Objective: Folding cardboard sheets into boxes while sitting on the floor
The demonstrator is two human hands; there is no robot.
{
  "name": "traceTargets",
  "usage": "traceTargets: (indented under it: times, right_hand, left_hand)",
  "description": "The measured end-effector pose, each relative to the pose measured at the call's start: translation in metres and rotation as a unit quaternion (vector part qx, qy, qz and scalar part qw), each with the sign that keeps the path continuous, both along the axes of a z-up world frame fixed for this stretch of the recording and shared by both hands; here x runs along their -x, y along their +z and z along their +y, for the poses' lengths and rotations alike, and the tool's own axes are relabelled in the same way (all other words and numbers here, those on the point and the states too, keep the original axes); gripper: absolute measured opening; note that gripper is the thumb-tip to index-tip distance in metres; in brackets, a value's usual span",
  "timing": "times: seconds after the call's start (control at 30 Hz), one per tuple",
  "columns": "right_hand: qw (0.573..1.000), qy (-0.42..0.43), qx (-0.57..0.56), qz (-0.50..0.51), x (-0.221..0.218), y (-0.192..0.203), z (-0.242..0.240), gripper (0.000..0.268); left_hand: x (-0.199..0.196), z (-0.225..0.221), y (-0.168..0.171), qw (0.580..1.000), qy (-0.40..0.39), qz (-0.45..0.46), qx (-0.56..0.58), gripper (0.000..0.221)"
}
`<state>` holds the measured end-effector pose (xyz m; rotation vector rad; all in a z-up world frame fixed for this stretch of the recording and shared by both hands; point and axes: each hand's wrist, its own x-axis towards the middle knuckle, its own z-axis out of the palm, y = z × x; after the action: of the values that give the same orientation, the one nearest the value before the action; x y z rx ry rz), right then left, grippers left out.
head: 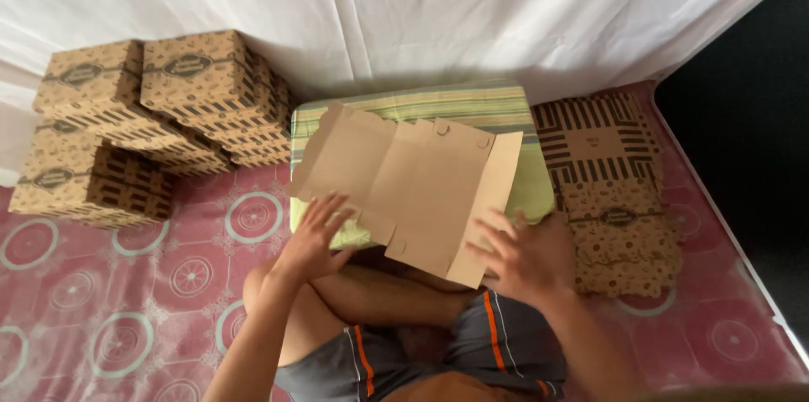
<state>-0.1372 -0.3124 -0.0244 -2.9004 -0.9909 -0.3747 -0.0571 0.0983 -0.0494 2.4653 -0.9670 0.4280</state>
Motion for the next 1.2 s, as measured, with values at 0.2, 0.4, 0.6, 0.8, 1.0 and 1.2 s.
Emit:
traceTargets:
  times: [0.2,0.4,0.6,0.8,1.0,1.2]
  right_hand:
    - [0.982,0.032,-0.184,-0.030,-0.013,-0.079,-0.033,0.017]
    - [0.945,-0.068,-0.316,0.050,-0.024,-0.047,-0.041,0.016]
    - [0.927,-0.198,-0.309,0.071,-0.024,-0.060,-0.052,0.050]
    - [0.900,-0.219,-0.361,-0.108,-0.041,-0.062,-0.032,0.066]
    - [0.940,-0.219,-0.151,-0.211,-0.023,-0.080,-0.010,0.026]
    - [0.951,-0.244,-0.089,-0.166,-0.010,-0.083,0.022,0.054]
  left_hand:
    - [0.000,-0.042,-0.023,0.995,-0.065,-0.006,-0.077,0.076]
    - [0.003,-0.104,-0.036,0.988,-0.126,-0.075,-0.053,0.060]
    - [-0.012,-0.133,-0.047,0.994,-0.100,0.014,0.041,0.021]
    - [-0.058,-0.155,-0.048,0.977,0.032,0.182,0.110,0.036]
    - [-0.076,-0.176,-0.080,1.000,0.014,-0.006,0.022,0.027]
    - [-0.068,-0.190,-0.068,0.991,-0.117,-0.057,0.018,0.020]
